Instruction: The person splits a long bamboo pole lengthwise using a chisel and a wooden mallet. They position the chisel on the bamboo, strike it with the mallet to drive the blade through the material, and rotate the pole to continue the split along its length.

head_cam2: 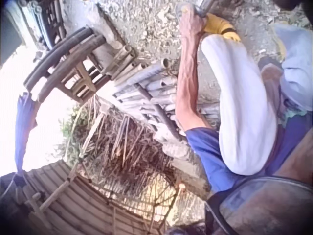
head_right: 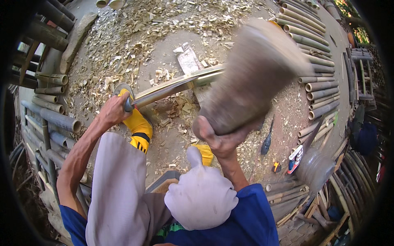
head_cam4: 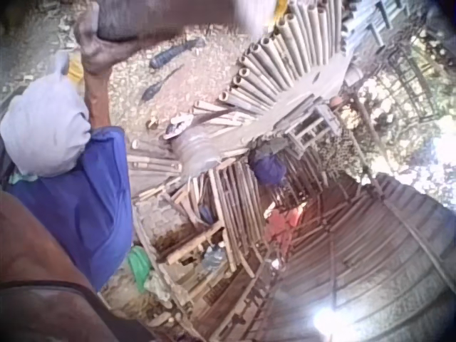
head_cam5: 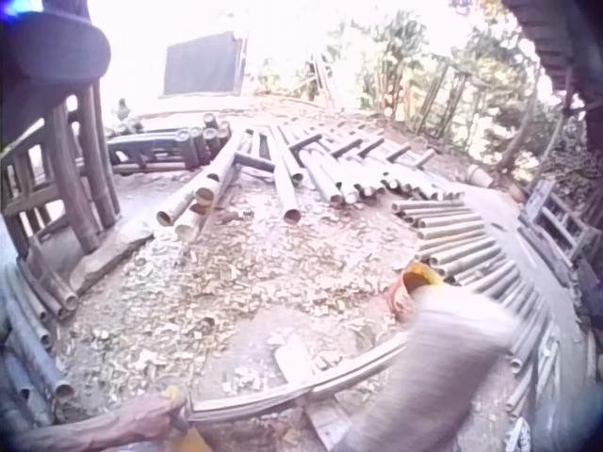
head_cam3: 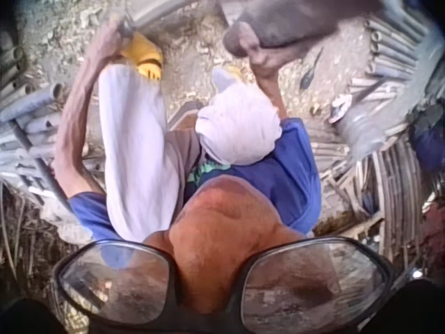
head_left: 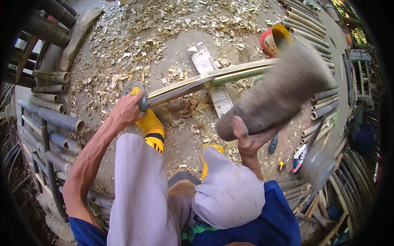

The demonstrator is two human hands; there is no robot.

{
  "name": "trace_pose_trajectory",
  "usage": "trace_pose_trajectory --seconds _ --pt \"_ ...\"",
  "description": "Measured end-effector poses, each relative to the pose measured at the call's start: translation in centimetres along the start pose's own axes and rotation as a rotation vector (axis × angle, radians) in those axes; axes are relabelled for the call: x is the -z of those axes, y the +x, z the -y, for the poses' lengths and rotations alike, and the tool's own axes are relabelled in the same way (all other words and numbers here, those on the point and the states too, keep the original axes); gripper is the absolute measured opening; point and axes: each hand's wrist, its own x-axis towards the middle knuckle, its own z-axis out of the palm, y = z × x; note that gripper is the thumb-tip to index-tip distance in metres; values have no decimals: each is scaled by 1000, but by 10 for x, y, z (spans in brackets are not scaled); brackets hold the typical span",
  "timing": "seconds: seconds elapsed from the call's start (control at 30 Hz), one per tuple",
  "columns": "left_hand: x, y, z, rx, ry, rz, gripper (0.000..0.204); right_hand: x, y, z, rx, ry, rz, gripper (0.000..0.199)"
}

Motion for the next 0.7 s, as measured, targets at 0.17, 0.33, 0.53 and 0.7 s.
trace_pose_trajectory --seconds 0.17,0.33,0.53,0.7 --pt "-6 -4 1 40 31 -3 34 -32 34 3 -155 -130 85 87" --pt "0 -13 10 28 25 -1 40 -10 63 58 84 -228 187 99" --pt "7 -1 -8 64 37 87 42 -23 32 39 17 63 -27 99" --pt "0 -10 7 41 55 86 42 -26 53 31 -146 -119 316 99"
